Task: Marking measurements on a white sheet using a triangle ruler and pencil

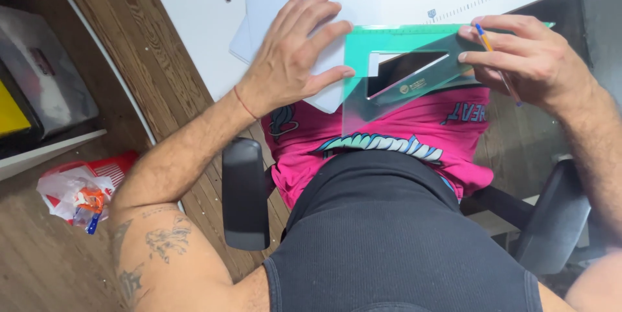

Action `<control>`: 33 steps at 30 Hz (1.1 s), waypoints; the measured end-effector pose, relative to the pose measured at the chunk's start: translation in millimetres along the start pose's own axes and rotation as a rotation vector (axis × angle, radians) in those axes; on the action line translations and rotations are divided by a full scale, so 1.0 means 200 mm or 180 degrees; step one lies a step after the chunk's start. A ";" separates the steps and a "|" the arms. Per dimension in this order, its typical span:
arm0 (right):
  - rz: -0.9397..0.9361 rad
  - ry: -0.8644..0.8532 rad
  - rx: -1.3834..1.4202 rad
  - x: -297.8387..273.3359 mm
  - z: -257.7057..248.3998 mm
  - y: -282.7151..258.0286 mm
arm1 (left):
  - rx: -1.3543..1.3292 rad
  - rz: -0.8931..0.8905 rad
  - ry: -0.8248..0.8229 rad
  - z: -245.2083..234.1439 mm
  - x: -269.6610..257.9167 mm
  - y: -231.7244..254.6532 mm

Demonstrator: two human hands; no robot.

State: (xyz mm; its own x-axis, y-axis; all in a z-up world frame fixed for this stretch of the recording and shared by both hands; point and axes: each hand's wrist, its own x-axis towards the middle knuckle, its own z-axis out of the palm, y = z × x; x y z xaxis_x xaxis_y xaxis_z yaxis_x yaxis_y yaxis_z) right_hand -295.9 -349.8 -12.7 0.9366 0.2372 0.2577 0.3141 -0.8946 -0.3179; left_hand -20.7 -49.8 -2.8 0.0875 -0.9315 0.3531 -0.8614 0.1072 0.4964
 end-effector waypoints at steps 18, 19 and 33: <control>-0.0031 0.0095 0.0210 0.03 0.02 0.02 | -0.0146 0.0267 -0.0115 0.02 -0.02 -0.02; -0.0024 0.0091 0.0183 0.03 0.02 0.02 | -0.0112 0.0260 -0.0132 0.02 -0.02 -0.02; 0.1386 0.0725 0.1491 0.30 -0.07 -0.09 | -0.0007 0.0281 -0.0118 0.02 -0.02 -0.03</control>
State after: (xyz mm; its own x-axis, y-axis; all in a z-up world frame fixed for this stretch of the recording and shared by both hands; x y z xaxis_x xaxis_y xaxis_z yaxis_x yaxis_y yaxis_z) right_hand -246.9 -325.2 20.8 0.9530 -0.2391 0.1863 -0.0021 -0.6198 -0.7848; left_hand -17.8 -47.6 -10.2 -0.0074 -0.9305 0.3661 -0.8638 0.1904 0.4665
